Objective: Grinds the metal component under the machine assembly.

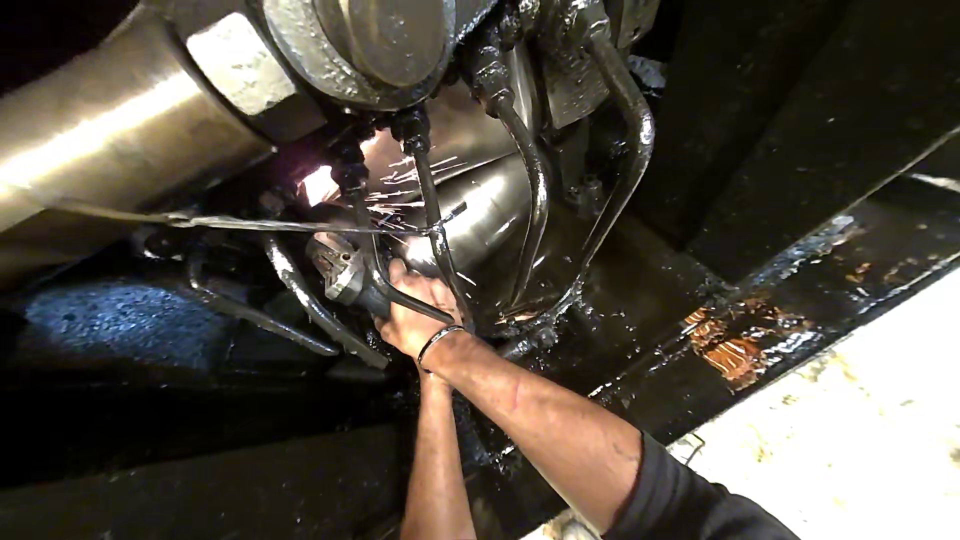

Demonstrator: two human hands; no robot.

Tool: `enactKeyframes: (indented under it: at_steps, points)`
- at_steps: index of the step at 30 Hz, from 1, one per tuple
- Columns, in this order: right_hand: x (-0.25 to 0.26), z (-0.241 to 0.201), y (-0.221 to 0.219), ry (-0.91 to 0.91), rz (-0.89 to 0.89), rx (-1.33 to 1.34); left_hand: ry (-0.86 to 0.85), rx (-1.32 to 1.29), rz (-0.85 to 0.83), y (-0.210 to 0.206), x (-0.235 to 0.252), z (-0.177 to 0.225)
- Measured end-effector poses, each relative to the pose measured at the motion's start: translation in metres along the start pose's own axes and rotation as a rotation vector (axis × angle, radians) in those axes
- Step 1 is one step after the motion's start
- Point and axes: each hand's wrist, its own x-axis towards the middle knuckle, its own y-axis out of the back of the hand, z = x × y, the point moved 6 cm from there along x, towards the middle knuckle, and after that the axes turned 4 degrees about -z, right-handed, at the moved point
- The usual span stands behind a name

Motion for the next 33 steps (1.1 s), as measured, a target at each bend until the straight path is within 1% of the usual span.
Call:
enactKeyframes:
  at_steps: [5, 7, 9, 12, 16, 19, 23, 26, 28, 29, 31, 33]
  points:
    - [-0.004, 0.000, 0.006, -0.009, 0.008, -0.013, 0.045, -0.031, 0.009, -0.001, 0.001, -0.001]
    - [-0.004, 0.001, 0.006, -0.012, 0.012, -0.011, 0.021, 0.031, 0.013, -0.001, 0.000, 0.001]
    - [-0.004, 0.001, 0.004, -0.010, 0.008, -0.022, -0.013, 0.031, 0.030, -0.001, -0.002, -0.001]
    - [-0.006, 0.001, 0.004, -0.002, 0.020, -0.026, -0.027, -0.051, 0.006, -0.001, -0.002, -0.002]
    - [-0.008, -0.001, 0.006, 0.000, 0.004, -0.015, 0.015, -0.273, -0.016, -0.004, -0.003, -0.002]
    - [-0.008, -0.002, 0.008, 0.001, 0.000, -0.013, -0.003, -0.317, -0.010, -0.004, -0.004, 0.000]
    - [-0.008, -0.005, 0.010, 0.004, -0.002, -0.015, -0.057, -0.296, 0.007, -0.001, -0.008, 0.002]
    - [-0.007, -0.004, 0.009, 0.005, -0.001, -0.024, -0.105, -0.211, 0.015, 0.004, -0.011, 0.003]
    - [-0.005, -0.003, 0.006, 0.005, 0.008, -0.021, -0.167, -0.144, 0.035, 0.007, -0.013, 0.006]
    - [-0.005, -0.002, 0.005, 0.006, 0.011, -0.020, -0.187, -0.144, 0.034, 0.007, -0.013, 0.007]
    - [-0.005, -0.002, 0.005, 0.007, 0.004, -0.015, -0.162, -0.216, 0.001, 0.004, -0.015, 0.004]
    - [-0.006, -0.002, 0.006, 0.003, -0.001, -0.011, -0.146, -0.280, 0.007, 0.003, -0.015, 0.002]
